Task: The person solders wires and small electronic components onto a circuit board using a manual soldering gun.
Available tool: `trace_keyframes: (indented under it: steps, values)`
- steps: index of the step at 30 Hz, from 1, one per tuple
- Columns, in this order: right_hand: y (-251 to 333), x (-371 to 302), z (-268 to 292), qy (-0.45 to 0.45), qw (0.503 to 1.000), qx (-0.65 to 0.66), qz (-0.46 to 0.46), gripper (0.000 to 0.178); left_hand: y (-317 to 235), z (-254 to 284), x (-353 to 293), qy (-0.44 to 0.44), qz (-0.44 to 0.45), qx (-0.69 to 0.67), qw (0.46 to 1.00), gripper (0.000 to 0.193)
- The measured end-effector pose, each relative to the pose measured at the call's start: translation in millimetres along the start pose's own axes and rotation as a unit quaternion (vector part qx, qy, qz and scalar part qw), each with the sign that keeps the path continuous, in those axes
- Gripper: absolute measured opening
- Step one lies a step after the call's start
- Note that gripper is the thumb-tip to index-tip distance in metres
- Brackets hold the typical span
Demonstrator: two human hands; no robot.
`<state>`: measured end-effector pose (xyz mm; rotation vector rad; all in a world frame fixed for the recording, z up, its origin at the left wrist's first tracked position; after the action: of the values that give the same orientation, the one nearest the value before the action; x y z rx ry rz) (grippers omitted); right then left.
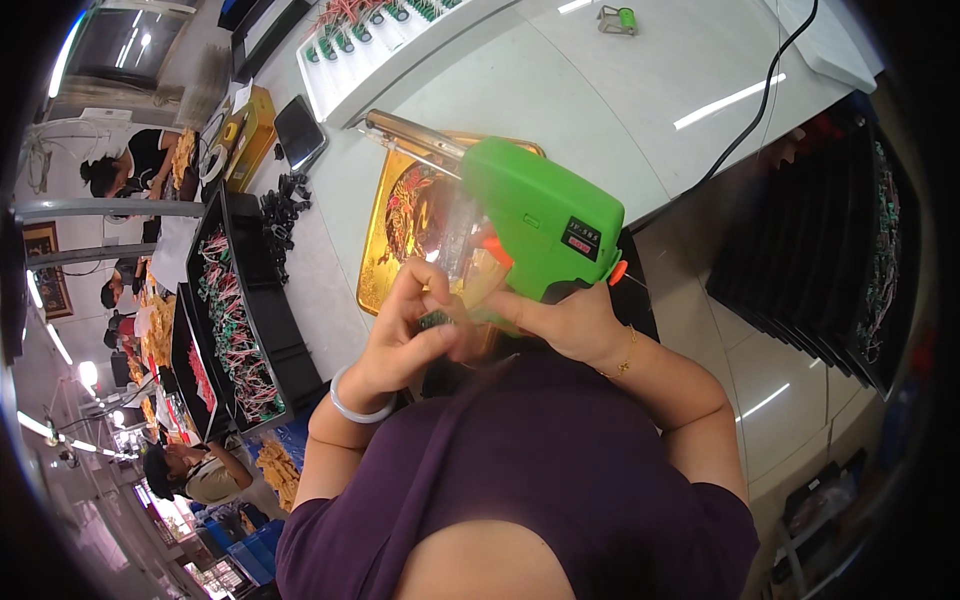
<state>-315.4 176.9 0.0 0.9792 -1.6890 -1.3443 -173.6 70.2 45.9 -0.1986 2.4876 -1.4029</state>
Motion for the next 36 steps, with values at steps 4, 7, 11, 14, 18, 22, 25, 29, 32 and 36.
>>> trace_keyframes:
  steps: [4,7,11,14,18,22,25,29,32,36]
  values:
    - [0.9,0.2,1.6,0.017,0.999,-0.033,0.002,0.047,-21.8,-0.1,4.3,0.010,0.132,0.017,0.991,0.030]
    - [-0.8,0.1,6.0,0.002,1.000,0.007,-0.015,0.046,-42.1,8.9,2.5,0.014,0.133,0.038,0.990,0.029]
    - [-11.5,2.1,16.8,-0.059,0.987,0.147,-0.010,0.044,-72.8,42.1,14.6,-0.039,0.048,0.046,0.997,0.028]
    - [-26.3,4.3,20.0,-0.052,0.972,0.229,-0.022,0.041,-88.4,66.4,42.3,-0.117,0.101,0.158,0.975,0.020]
    - [-49.1,12.1,13.1,-0.039,0.945,0.323,-0.013,0.040,-80.4,110.1,77.9,-0.120,0.187,0.217,0.951,0.012]
    - [-57.6,17.5,9.9,-0.057,0.937,0.342,-0.041,0.041,-57.2,134.2,94.8,-0.124,0.200,0.123,0.964,0.013]
    - [-58.8,21.8,15.4,-0.052,0.940,0.333,-0.056,0.042,-39.3,148.4,92.9,-0.122,0.189,0.068,0.972,0.013]
    - [-59.6,27.9,35.0,-0.011,0.935,0.347,-0.071,0.040,-21.5,123.8,75.8,-0.173,0.138,0.079,0.972,0.016]
    - [-59.7,27.9,38.3,-0.003,0.937,0.341,-0.077,0.040,-13.5,107.7,70.7,-0.178,0.083,0.273,0.942,0.025]
    - [-59.8,26.3,36.1,-0.008,0.944,0.323,-0.067,0.041,-2.3,80.5,72.8,-0.093,-0.070,0.500,0.858,0.033]
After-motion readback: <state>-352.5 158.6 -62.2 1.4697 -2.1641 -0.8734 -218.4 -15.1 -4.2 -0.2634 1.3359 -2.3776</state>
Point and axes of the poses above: each hand's wrist, its own x-axis towards the middle knuckle, its own z-axis out of the back of the hand, y = z × x, the point moved 1 cm from there along x, towards the middle knuckle, and after that the axes turned 13 degrees about -x, right-handed, at the moved point
